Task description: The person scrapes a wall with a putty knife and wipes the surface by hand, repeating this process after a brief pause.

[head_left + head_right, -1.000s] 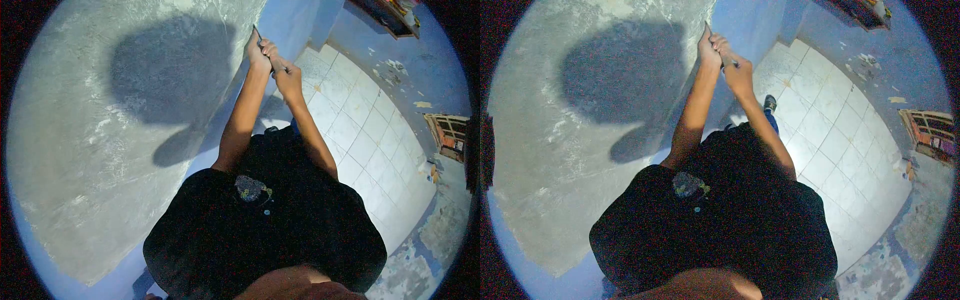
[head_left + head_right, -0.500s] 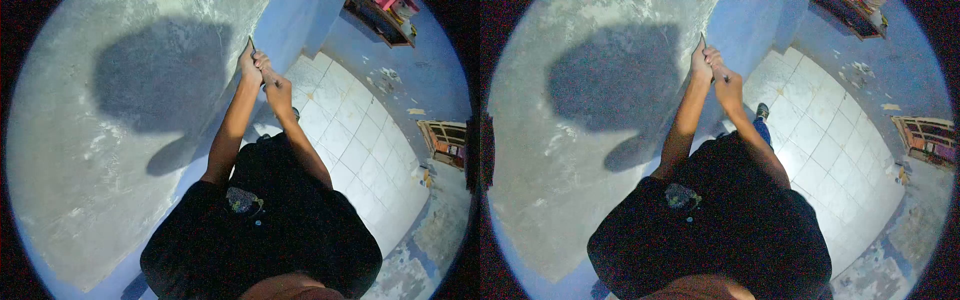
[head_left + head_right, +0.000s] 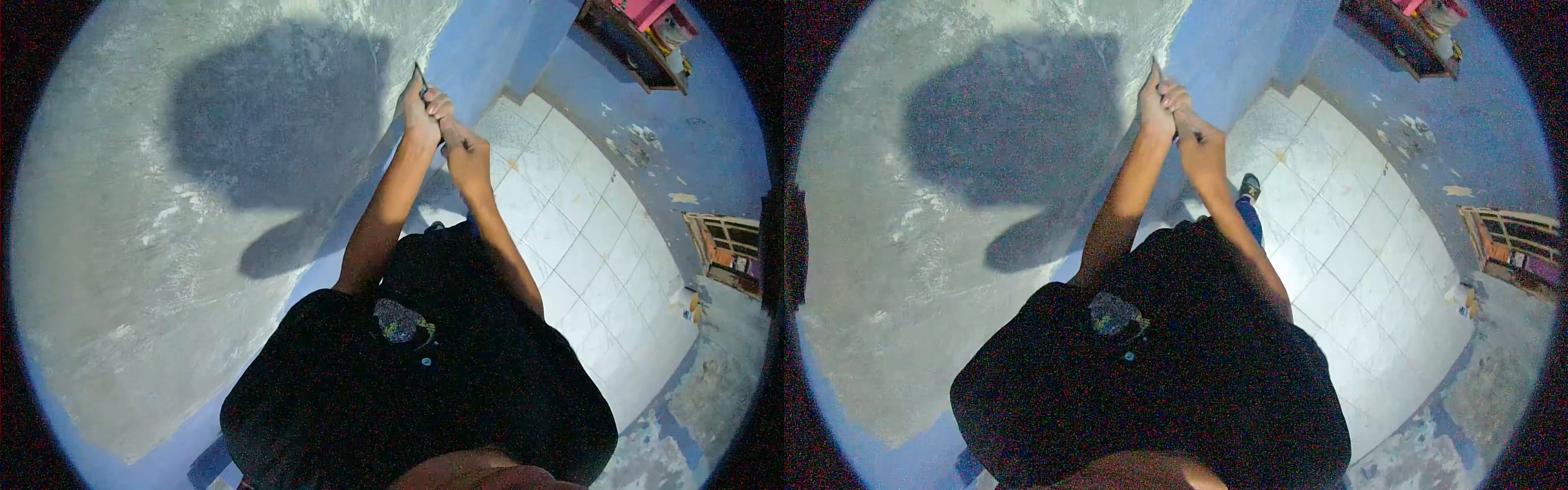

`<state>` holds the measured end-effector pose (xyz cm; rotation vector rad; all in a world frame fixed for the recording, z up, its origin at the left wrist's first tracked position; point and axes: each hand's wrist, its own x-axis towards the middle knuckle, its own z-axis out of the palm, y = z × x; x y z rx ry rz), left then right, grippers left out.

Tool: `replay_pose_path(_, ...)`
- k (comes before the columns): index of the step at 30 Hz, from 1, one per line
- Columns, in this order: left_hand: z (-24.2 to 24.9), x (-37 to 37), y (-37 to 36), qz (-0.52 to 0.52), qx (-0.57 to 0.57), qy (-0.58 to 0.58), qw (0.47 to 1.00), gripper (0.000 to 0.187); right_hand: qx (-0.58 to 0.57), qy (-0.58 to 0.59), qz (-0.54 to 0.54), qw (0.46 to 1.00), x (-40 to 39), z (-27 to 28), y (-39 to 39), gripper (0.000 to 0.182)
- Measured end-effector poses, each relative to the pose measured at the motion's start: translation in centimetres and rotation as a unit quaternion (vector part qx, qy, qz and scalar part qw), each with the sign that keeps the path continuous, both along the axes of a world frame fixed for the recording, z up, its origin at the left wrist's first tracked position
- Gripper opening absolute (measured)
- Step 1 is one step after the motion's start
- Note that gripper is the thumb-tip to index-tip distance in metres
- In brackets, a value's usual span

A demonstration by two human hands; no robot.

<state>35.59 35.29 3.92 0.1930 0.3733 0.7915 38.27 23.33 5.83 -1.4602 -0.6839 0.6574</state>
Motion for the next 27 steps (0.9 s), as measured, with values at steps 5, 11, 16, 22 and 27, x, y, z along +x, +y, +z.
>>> replay_pose_path(5,0.6,0.8,1.5,-0.041,0.013,0.064,0.997,0.04,0.028,-0.04,-0.03,0.998,-0.2,-1.3,1.9,0.03)
replay_pose_path(11,0.1,-0.4,0.6,-0.047,-0.022,-0.051,0.997,0.039,-0.021,-0.043,-0.02,0.999,0.2,0.4,0.2,0.03)
replay_pose_path(16,0.7,2.7,1.1,-0.033,0.001,0.027,0.999,0.038,-0.03,0.005,-0.009,0.999,1.6,1.0,0.4,0.029)
replay_pose_path(22,1.5,0.8,0.7,-0.016,0.035,0.06,0.997,0.042,0.008,-0.031,-0.048,0.998,-0.6,-0.9,0.8,0.029)
replay_pose_path(27,0.0,1.6,0.0,-0.007,-0.035,0.065,0.997,0.041,-0.034,0.057,-0.022,0.998,0.7,-1.2,0.4,0.029)
